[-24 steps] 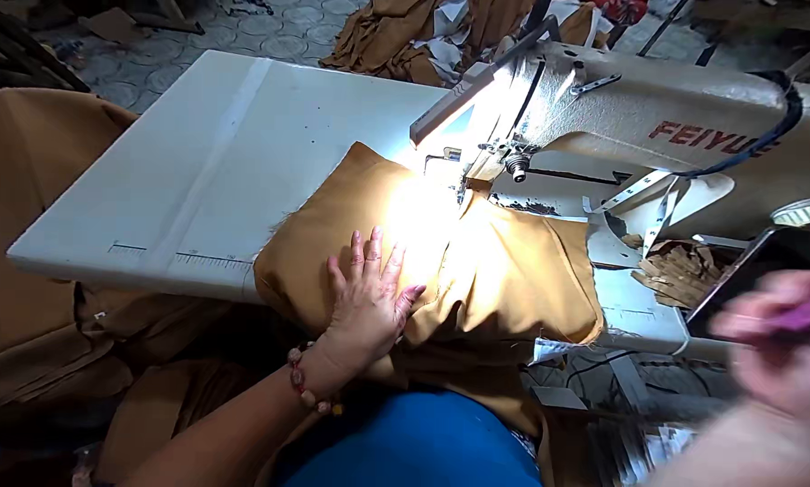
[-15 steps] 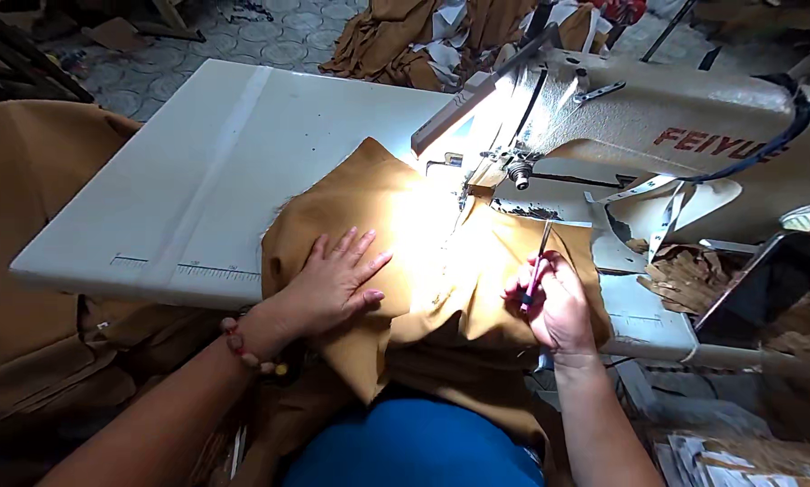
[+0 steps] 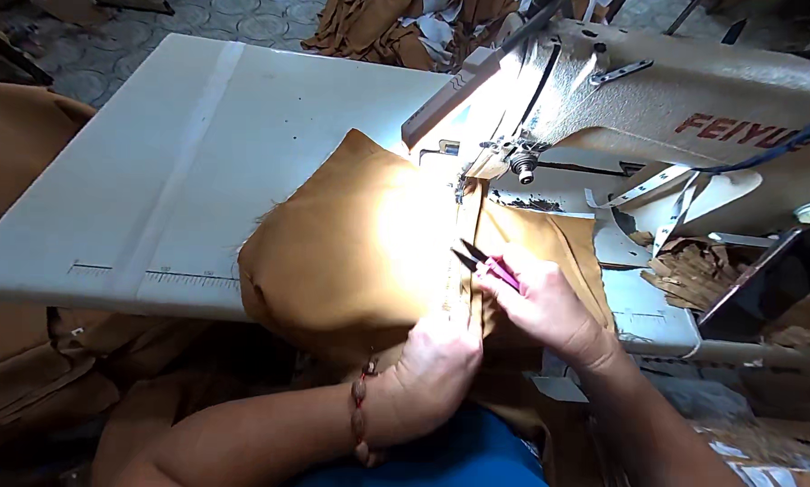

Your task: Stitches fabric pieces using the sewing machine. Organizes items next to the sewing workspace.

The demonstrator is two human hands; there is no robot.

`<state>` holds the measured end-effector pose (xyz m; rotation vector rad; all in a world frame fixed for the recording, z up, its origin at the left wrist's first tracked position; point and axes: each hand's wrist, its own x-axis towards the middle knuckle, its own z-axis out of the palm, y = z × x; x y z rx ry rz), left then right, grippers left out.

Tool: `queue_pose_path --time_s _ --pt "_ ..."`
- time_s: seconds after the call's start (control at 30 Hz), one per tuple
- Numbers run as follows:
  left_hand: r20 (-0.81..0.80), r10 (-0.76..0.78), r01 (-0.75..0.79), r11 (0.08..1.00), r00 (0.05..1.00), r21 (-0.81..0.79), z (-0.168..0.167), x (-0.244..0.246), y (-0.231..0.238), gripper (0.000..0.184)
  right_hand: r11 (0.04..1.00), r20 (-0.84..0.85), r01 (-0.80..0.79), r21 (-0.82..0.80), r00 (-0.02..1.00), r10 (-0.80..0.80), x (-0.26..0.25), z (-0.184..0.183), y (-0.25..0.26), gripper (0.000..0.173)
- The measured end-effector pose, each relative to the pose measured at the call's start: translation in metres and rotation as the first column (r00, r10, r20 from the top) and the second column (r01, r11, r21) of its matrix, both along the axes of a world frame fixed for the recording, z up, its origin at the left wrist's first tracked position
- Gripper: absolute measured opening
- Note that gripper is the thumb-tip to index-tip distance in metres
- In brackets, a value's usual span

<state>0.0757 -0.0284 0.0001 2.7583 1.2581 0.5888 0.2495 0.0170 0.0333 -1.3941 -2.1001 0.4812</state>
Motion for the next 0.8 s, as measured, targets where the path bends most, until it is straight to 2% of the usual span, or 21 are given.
queue_pose_path --time_s 0.07,0.1,0.17,0.2,0.27,0.37,0.5,0.67,0.8 --pt "0.004 -0.058 0.058 0.997 0.998 -0.049 -0.001 -0.009 -0.01 0.027 0.997 0.191 -0.081 0.005 0.978 0.079 0.0 -0.009 -0.006 0.03" --pt "0.084 -0.074 0.077 0.996 0.994 -0.034 -0.002 -0.016 -0.008 0.033 0.995 0.253 -0.098 -0.007 0.963 0.096 0.002 -0.013 -0.011 0.032" --pt "0.261 -0.078 0.071 0.997 0.962 0.035 -0.002 -0.031 0.005 0.038 0.991 0.315 -0.113 0.078 0.946 0.083 0.006 -0.023 -0.019 0.035" --pt "0.296 -0.061 0.048 0.998 0.953 0.049 -0.002 -0.04 0.013 0.037 0.986 0.323 -0.116 0.121 0.944 0.071 0.008 -0.026 -0.022 0.035" --pt "0.251 -0.004 0.002 1.0 0.968 0.01 -0.003 -0.056 0.025 0.029 0.977 0.336 -0.117 0.178 0.941 0.052 0.012 -0.03 -0.027 0.034" --pt "0.151 0.064 -0.054 0.996 0.986 -0.068 -0.006 -0.067 0.03 0.038 0.957 0.345 -0.135 0.255 0.938 0.04 0.014 -0.032 -0.031 0.032" --pt "0.227 0.085 -0.083 0.996 0.97 -0.02 -0.011 -0.061 0.027 0.018 0.954 0.334 -0.133 0.27 0.942 0.036 0.014 -0.03 -0.033 0.03" --pt "0.331 0.062 -0.064 0.998 0.942 -0.005 -0.012 -0.048 0.023 0.02 0.962 0.365 -0.081 0.261 0.931 -0.021 0.009 -0.027 -0.035 0.03" --pt "0.305 0.05 -0.062 0.998 0.951 0.027 -0.017 -0.038 0.02 0.021 0.959 0.399 -0.076 0.274 0.916 -0.041 0.007 -0.025 -0.033 0.031"
